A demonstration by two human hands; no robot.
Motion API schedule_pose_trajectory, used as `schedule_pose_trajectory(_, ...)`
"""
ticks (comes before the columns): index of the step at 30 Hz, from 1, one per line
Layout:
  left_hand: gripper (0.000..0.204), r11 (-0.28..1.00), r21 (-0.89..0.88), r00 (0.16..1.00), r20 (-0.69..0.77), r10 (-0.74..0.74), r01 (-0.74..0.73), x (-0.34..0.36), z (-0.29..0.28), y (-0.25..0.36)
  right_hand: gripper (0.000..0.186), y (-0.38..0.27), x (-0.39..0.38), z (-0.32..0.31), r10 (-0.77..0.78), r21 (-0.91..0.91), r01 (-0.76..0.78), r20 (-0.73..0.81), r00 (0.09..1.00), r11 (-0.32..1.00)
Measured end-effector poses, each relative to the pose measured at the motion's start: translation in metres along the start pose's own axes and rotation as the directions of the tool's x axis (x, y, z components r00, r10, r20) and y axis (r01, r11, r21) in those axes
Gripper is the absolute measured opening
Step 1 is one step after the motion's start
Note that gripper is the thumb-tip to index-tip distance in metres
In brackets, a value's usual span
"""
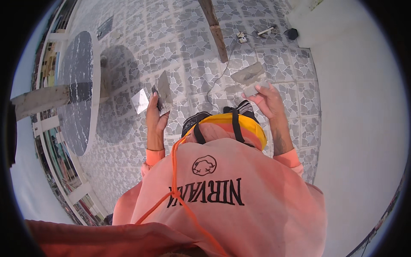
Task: The person applies grout into the gaps between floor tiles using two metal scrapers.
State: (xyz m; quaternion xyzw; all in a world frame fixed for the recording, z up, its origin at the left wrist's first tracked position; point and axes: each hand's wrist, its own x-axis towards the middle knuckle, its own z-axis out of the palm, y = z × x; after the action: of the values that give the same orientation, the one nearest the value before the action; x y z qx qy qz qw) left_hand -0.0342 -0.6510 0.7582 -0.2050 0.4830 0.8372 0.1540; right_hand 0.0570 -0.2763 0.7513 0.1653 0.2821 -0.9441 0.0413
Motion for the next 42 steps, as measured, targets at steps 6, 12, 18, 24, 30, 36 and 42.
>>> schedule_pose_trajectory(6, 0.025, 0.998, -0.066, 0.999, 0.051, -0.007, 0.010, 0.017, 0.054, 0.019, 0.051, 0.004, 0.023, 0.082, -0.112, -0.188, 0.121, 0.056, 0.992, 0.975)
schedule_pose_trajectory(12, 0.023, 0.985, -0.136, 0.979, 0.191, -0.077, 0.104, 0.024, 0.070, 0.042, 0.051, 0.026, 0.027, 0.173, -0.359, -0.864, 0.339, 0.204, 0.911, 0.372)
schedule_pose_trajectory(18, 0.022, 0.978, -0.164, 0.972, 0.216, -0.089, 0.126, 0.035, 0.087, 0.081, 0.052, 0.045, 0.075, 0.185, -0.226, -0.158, 0.272, 0.259, 0.939, 0.949)
schedule_pose_trajectory(24, 0.022, 0.988, -0.115, 0.958, 0.279, -0.070, 0.106, 0.057, 0.073, 0.110, 0.051, 0.065, 0.099, 0.212, -0.237, -0.008, 0.256, 0.348, 0.907, 0.967)
schedule_pose_trajectory(30, 0.026, 0.998, -0.044, 0.962, 0.270, -0.035, 0.049, 0.071, 0.058, 0.126, 0.049, 0.081, 0.112, 0.206, -0.305, -0.297, 0.374, 0.254, 0.918, 0.879)
schedule_pose_trajectory(36, 0.023, 0.998, -0.052, 0.978, 0.209, -0.007, 0.019, 0.072, 0.054, 0.132, 0.042, 0.059, 0.103, 0.207, -0.375, -0.769, 0.409, 0.236, 0.896, 0.492)
schedule_pose_trajectory(42, 0.020, 0.995, -0.095, 0.979, 0.196, 0.050, -0.032, 0.068, 0.060, 0.131, 0.043, 0.068, 0.101, 0.243, -0.459, -0.786, 0.616, 0.566, 0.685, -0.049)
